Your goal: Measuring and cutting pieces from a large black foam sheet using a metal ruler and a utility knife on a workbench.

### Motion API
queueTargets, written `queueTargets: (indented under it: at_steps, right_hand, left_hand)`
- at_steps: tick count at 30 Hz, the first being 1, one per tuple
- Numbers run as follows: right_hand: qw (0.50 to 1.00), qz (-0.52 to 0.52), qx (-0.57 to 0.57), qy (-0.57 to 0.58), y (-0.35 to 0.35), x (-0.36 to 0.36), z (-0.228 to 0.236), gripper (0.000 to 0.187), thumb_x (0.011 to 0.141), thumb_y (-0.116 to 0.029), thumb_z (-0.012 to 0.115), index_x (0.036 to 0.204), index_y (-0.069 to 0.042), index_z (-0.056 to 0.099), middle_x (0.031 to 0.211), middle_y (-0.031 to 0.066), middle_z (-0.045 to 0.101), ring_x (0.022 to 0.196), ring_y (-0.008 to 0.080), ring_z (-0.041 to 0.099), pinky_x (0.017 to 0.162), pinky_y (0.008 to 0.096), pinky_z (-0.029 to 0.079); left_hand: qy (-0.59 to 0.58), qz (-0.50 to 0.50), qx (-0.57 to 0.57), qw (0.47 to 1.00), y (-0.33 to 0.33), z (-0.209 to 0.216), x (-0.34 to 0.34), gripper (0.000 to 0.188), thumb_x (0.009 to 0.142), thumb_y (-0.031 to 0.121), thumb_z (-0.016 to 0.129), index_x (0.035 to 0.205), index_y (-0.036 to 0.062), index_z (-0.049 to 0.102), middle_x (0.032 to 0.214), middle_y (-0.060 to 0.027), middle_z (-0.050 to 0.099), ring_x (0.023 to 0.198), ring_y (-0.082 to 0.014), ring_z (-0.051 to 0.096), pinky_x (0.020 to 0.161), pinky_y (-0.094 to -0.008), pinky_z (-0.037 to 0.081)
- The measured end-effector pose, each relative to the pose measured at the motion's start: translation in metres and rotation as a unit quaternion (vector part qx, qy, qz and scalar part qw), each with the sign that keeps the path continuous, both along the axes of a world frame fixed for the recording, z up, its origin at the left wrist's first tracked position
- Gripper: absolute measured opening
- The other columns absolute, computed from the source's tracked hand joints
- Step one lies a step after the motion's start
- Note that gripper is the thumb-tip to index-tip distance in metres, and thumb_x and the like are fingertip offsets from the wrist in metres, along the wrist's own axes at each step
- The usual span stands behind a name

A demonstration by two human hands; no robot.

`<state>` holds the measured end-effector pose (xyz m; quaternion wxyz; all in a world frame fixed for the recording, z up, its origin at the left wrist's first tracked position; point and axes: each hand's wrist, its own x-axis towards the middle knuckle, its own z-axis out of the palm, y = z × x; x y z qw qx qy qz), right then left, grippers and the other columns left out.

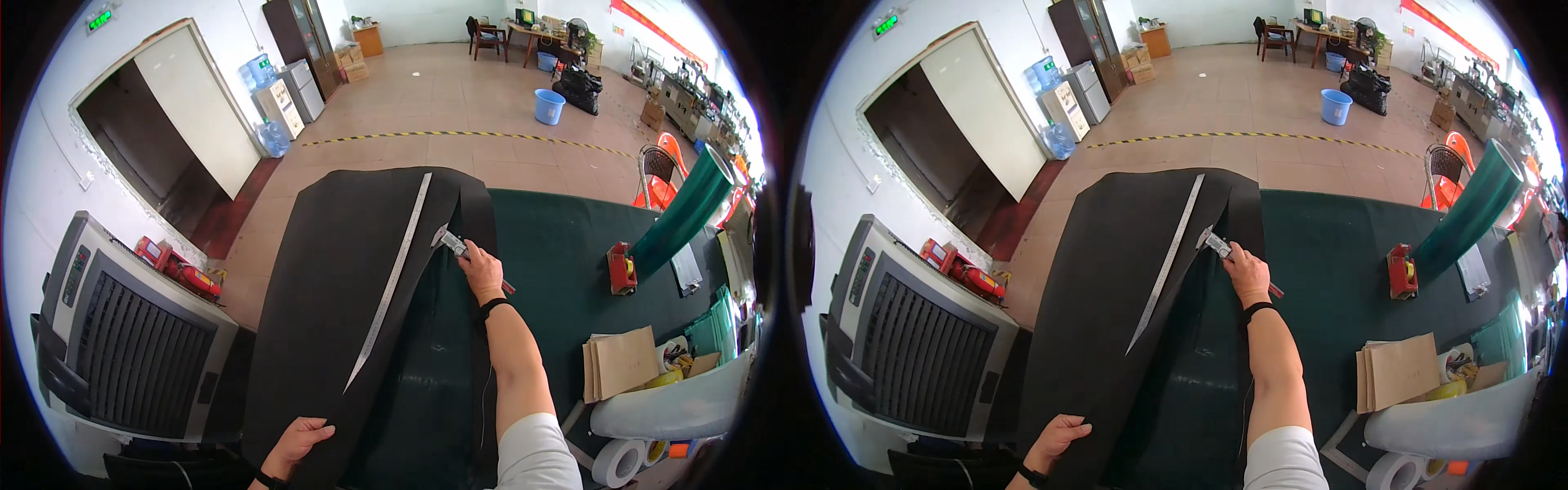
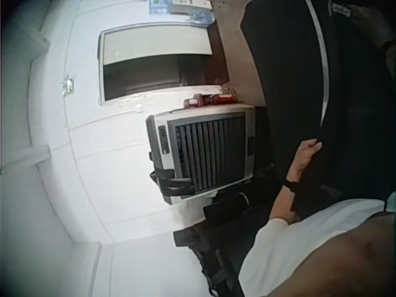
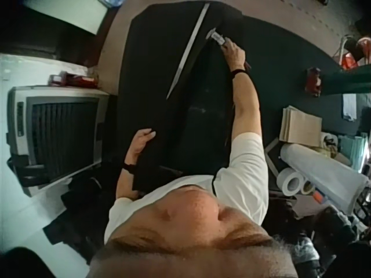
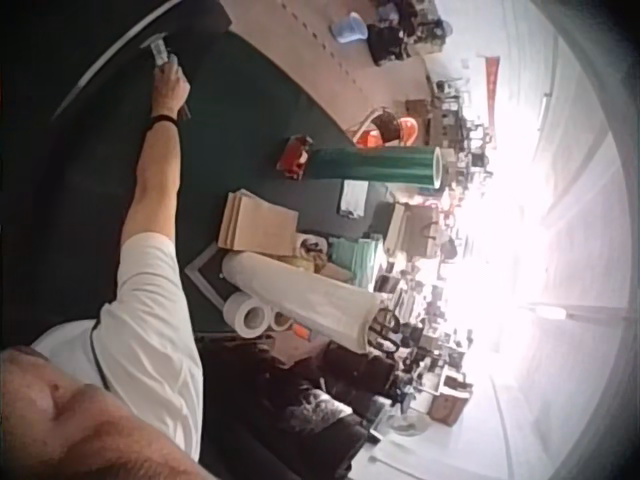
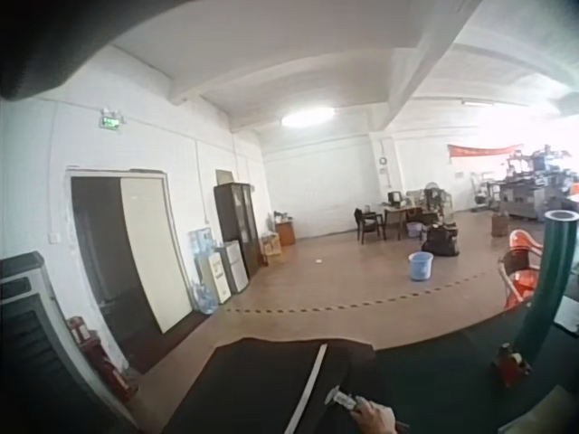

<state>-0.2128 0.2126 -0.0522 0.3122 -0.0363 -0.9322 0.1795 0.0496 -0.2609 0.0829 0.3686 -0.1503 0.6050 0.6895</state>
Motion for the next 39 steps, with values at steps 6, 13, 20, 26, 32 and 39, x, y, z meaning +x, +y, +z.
queueTargets:
  at_steps: [6,13,20,26,32,39]
  right_hand:
    - [1.0,0.012,-0.008,-0.007,0.002,0.0,0.003,0.041,0.092,-0.03,0.074,0.127,-0.014,0.062,0.092,0.0082,0.074,0.086,0.0276,0.074,0.076,0.0387,0.06]
    - [1.0,0.009,-0.014,-0.021,0.005,0.001,-0.003,0.045,0.092,-0.034,0.075,0.129,-0.014,0.061,0.094,0.0089,0.074,0.088,0.0281,0.074,0.078,0.0394,0.06]
    - [0.996,-0.05,-0.053,-0.054,-0.008,0.009,0.022,0.048,0.093,-0.038,0.072,0.131,-0.011,0.06,0.098,0.0134,0.075,0.093,0.0325,0.074,0.081,0.0436,0.059]
    - [0.951,-0.195,-0.216,-0.104,0.014,0.023,0.041,0.049,0.093,-0.038,0.071,0.128,-0.006,0.062,0.105,0.0203,0.075,0.1,0.0407,0.072,0.086,0.05,0.057]
    - [0.917,-0.263,-0.243,-0.176,0.078,0.09,0.041,0.044,0.087,-0.036,0.074,0.111,0.001,0.067,0.103,0.024,0.074,0.1,0.0428,0.071,0.086,0.0502,0.057]
    - [0.827,-0.219,-0.435,-0.281,0.102,0.185,0.0,0.035,0.085,-0.029,0.08,0.072,0.0,0.066,0.057,0.0076,0.057,0.044,0.02,0.055,0.043,0.0371,0.043]
  left_hand:
    - [0.012,-0.011,-0.004,1.0,0.001,0.001,0.0,0.021,0.104,0.01,0.064,0.114,-0.0043,0.075,0.097,-0.0064,0.078,0.081,-0.0138,0.073,0.079,-0.0247,0.057]
    - [-0.006,-0.005,-0.031,1.0,0.016,0.017,-0.001,0.016,0.102,0.01,0.067,0.104,-0.0008,0.078,0.091,-0.0022,0.076,0.078,-0.0099,0.069,0.076,-0.024,0.054]
    - [-0.005,-0.012,-0.046,0.999,0.017,0.006,0.002,0.015,0.101,0.009,0.068,0.108,-0.0014,0.078,0.092,-0.0027,0.077,0.079,-0.0109,0.07,0.076,-0.0242,0.054]
    - [0.088,-0.144,-0.157,0.973,0.043,-0.016,0.012,0.023,0.101,0.015,0.07,0.115,-0.0011,0.076,0.091,-0.0055,0.078,0.079,-0.0144,0.073,0.073,-0.0265,0.055]
    - [0.263,-0.282,-0.275,0.881,0.104,-0.021,0.028,0.032,0.096,0.024,0.071,0.119,0.0035,0.075,0.094,-0.016,0.079,0.084,-0.0287,0.076,0.077,-0.0368,0.058]
    - [0.324,-0.326,-0.327,0.826,0.121,-0.039,0.034,0.043,0.088,0.032,0.068,0.119,0.002,0.075,0.104,-0.0221,0.076,0.096,-0.0406,0.073,0.088,-0.0458,0.059]
